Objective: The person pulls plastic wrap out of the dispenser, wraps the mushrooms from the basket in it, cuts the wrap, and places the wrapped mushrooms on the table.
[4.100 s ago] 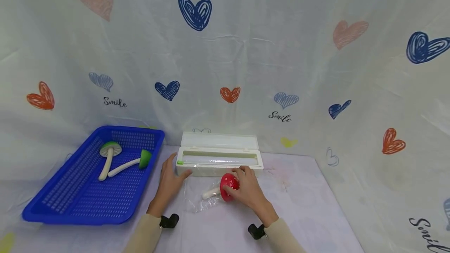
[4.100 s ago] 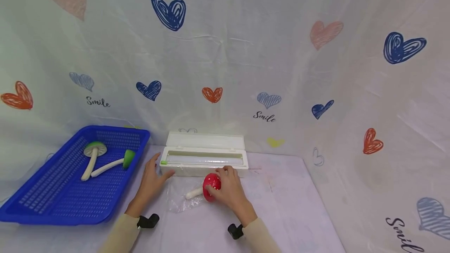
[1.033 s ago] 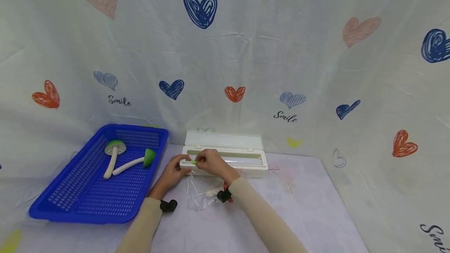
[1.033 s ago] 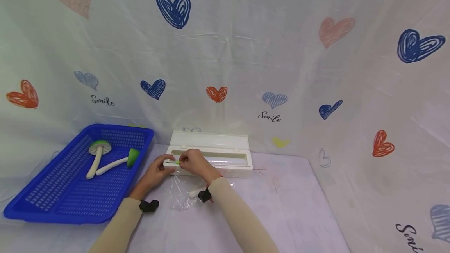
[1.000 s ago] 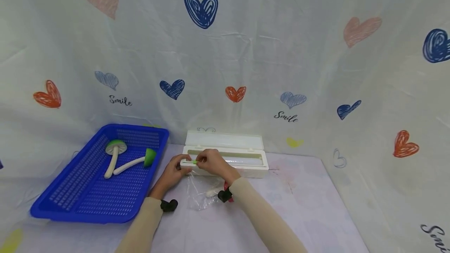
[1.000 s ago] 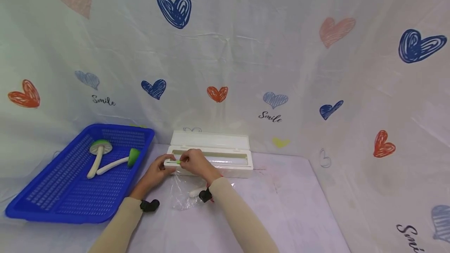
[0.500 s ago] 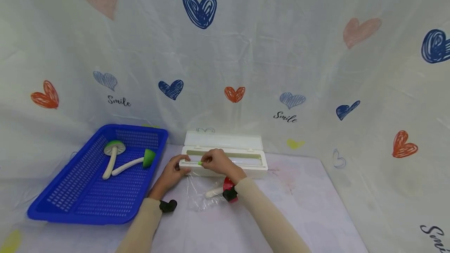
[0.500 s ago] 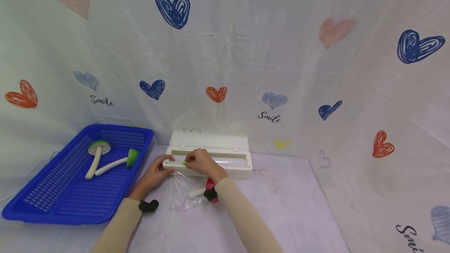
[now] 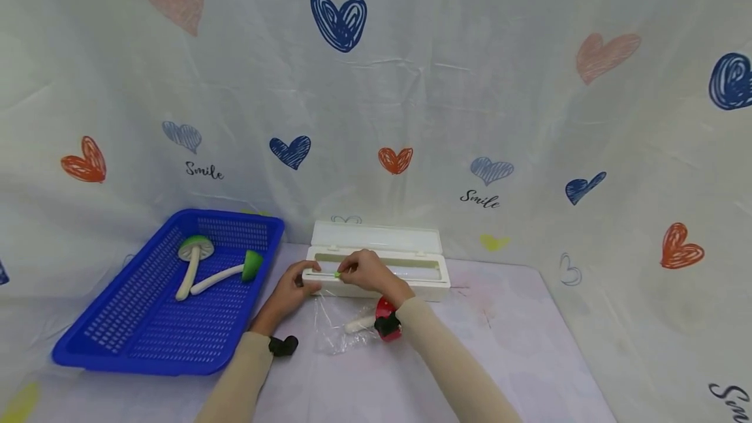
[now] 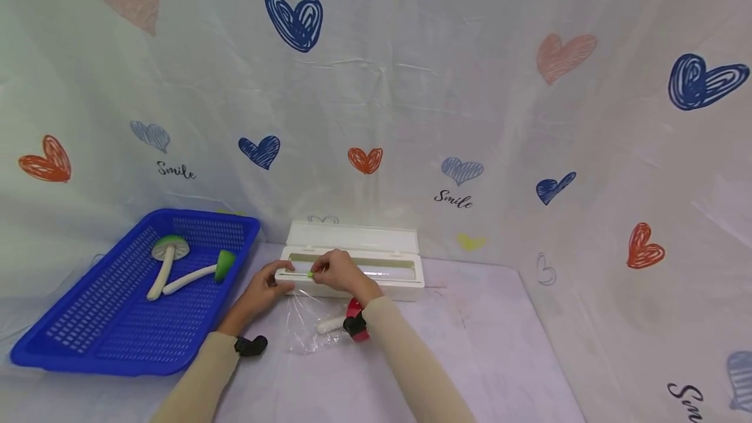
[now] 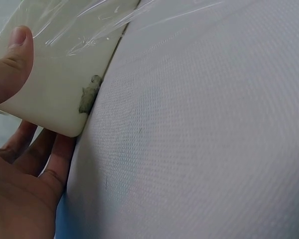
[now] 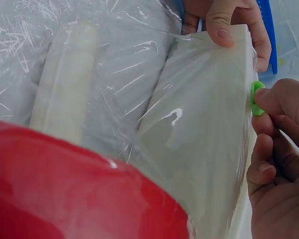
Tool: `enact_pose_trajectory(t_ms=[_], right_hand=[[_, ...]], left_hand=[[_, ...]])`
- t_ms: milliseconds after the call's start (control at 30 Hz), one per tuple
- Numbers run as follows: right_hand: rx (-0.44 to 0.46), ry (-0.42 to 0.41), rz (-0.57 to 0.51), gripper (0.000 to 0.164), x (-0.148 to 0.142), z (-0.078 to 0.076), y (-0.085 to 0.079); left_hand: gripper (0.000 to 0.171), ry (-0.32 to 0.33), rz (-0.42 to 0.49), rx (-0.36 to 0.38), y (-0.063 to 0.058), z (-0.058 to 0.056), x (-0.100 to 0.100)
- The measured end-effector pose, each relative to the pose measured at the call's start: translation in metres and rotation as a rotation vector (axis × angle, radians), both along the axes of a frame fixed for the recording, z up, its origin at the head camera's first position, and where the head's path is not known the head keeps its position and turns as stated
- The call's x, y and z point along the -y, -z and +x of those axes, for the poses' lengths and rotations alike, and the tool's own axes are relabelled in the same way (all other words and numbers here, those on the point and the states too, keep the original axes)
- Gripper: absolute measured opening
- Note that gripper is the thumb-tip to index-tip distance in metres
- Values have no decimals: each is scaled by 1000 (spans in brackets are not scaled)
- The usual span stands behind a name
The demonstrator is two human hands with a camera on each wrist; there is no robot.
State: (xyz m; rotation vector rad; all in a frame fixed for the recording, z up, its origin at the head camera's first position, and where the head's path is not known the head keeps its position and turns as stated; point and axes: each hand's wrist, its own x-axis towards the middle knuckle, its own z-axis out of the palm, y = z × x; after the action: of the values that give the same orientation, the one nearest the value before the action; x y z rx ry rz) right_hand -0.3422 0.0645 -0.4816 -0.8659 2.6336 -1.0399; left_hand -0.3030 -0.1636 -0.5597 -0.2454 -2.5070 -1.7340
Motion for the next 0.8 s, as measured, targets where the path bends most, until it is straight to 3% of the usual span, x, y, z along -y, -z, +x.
enact_pose_trajectory(t_ms=[300,500,800], right_hand=[[36,8,6,9,-16,0,-2],[30,7,10,9,-34,-2,-4],[43,18,42,8,-60,-2,-7]], left_hand=[[34,22,5,9,0,-2,-7],[33,-7,2,26,-4,0,-3],[32,19,28,-39,-2,2,1]])
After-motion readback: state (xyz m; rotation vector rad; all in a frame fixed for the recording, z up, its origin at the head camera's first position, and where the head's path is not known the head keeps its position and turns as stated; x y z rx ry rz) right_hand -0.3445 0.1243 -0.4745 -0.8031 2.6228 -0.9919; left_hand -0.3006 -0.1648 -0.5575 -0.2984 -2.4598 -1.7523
